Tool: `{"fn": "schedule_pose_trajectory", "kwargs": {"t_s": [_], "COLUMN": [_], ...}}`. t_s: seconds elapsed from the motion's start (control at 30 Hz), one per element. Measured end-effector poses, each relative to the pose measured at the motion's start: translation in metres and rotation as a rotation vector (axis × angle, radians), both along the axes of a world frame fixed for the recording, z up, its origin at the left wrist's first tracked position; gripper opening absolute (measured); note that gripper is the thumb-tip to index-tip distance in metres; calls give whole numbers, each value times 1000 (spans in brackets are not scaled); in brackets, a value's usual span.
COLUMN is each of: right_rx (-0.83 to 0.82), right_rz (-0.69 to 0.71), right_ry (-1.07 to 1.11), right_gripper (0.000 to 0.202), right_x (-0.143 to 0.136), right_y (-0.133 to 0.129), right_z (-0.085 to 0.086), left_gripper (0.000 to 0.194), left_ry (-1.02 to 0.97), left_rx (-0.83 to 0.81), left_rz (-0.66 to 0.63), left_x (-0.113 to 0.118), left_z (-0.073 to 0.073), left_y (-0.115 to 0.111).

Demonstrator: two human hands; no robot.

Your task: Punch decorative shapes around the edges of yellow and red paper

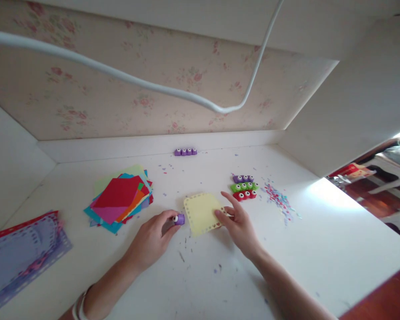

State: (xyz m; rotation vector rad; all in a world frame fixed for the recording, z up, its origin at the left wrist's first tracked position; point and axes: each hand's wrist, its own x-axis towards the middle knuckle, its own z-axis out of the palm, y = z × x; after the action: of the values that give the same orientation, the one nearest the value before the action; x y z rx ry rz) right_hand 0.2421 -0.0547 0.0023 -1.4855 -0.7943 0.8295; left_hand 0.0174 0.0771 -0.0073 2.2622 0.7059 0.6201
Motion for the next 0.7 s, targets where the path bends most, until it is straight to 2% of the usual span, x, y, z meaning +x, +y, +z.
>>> {"fn": "schedule_pose_trajectory", "kwargs": {"t_s": [0.07,0.17,0.43,0.7], "right_rx": [19,-6,-29,31], "right_rz": [-25,-41,-51,-69], "right_ry": [34,-53,-175,-479], "right_gripper": [51,34,27,18], "right_x": [-2,-6,-9,-13], "right_y": [3,6,5,1], "right_z": [-1,-5,-11,-6], "left_gripper": [21,23,25,21], "left_ry": [13,27,29,10], "left_rx": [23,69,163,257], "left_rz": [-9,-15,-52,-120], "left_x": [0,0,-1,2], "left_z": [-1,-3,-5,0], "left_y": [0,0,-2,-1]}}
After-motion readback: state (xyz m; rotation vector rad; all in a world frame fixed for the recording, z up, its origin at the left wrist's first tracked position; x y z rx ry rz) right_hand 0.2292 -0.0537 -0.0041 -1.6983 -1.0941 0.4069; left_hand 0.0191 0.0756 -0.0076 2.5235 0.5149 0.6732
